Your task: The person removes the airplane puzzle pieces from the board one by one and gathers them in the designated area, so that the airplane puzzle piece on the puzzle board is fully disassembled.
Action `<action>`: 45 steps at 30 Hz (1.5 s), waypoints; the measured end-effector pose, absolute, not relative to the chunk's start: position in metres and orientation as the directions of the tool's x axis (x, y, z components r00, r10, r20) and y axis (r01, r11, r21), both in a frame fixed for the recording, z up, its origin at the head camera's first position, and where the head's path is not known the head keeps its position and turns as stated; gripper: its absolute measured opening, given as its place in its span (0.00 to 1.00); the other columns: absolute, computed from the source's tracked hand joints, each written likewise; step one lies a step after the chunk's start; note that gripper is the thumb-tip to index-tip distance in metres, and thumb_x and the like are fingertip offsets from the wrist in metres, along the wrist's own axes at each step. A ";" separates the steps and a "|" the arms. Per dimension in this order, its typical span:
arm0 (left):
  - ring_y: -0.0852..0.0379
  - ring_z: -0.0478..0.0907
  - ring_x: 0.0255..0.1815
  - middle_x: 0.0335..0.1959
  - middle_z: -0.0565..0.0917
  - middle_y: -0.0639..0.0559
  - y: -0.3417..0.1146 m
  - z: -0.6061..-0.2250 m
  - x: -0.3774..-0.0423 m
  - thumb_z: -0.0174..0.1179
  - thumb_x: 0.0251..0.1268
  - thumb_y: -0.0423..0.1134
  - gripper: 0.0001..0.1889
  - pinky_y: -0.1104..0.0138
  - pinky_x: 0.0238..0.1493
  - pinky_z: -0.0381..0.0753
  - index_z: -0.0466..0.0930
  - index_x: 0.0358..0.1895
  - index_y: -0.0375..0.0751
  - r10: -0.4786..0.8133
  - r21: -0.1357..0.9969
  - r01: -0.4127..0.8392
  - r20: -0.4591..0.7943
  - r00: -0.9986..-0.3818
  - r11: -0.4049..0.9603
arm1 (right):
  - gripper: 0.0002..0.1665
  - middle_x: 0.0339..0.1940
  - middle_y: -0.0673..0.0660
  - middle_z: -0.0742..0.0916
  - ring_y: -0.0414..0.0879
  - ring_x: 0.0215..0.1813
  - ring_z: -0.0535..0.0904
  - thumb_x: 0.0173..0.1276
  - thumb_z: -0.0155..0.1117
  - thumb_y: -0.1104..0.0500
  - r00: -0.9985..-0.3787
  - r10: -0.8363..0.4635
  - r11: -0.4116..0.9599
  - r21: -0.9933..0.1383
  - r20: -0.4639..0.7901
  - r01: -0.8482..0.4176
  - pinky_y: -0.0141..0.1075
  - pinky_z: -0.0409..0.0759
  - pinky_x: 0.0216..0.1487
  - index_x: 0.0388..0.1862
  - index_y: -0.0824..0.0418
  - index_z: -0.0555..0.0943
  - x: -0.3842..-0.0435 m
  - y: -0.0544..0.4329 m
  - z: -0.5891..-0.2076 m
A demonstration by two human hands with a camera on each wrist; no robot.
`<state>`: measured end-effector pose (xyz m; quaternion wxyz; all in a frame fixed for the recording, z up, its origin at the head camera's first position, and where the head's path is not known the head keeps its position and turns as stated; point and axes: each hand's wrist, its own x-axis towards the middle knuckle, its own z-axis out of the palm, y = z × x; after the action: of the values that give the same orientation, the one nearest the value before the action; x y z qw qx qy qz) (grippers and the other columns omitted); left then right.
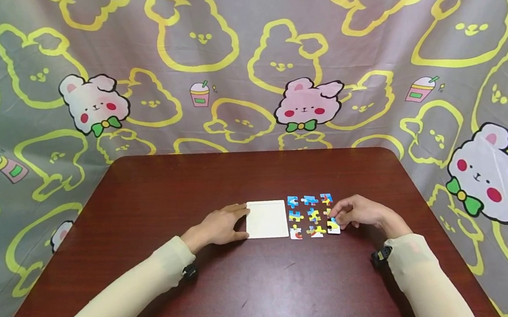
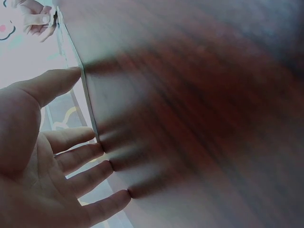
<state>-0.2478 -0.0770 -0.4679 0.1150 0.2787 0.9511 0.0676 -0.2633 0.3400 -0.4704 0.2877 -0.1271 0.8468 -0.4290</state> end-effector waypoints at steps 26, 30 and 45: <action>0.46 0.60 0.79 0.79 0.62 0.47 -0.083 -0.469 -0.246 0.62 0.66 0.58 0.38 0.43 0.70 0.70 0.65 0.75 0.45 0.553 0.214 0.518 -0.167 -0.816 0.828 | 0.16 0.37 0.62 0.87 0.47 0.34 0.82 0.68 0.64 0.63 -0.807 -0.460 0.600 -0.800 -0.370 0.025 0.33 0.72 0.24 0.53 0.67 0.83 -0.264 0.336 -0.470; 0.45 0.61 0.79 0.78 0.63 0.46 -0.083 -0.470 -0.245 0.62 0.66 0.57 0.38 0.43 0.69 0.71 0.65 0.75 0.44 0.562 0.218 0.527 -0.149 -0.814 0.821 | 0.15 0.37 0.60 0.87 0.49 0.35 0.81 0.68 0.64 0.62 -0.815 -0.441 0.610 -0.791 -0.376 0.035 0.33 0.72 0.25 0.52 0.65 0.84 -0.265 0.334 -0.469; 0.44 0.64 0.77 0.76 0.67 0.45 -0.092 -0.465 -0.250 0.61 0.67 0.57 0.38 0.48 0.71 0.71 0.66 0.74 0.39 0.568 0.230 0.539 -0.082 -0.819 0.810 | 0.17 0.45 0.64 0.88 0.54 0.40 0.83 0.68 0.67 0.58 -0.875 -0.374 0.611 -0.792 -0.308 0.018 0.38 0.75 0.29 0.53 0.65 0.83 -0.273 0.317 -0.455</action>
<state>-0.2497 -0.0919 -0.4646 0.0738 0.2919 0.9485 0.0986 -0.2726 0.3168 -0.4546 0.2283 -0.1028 0.8679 -0.4291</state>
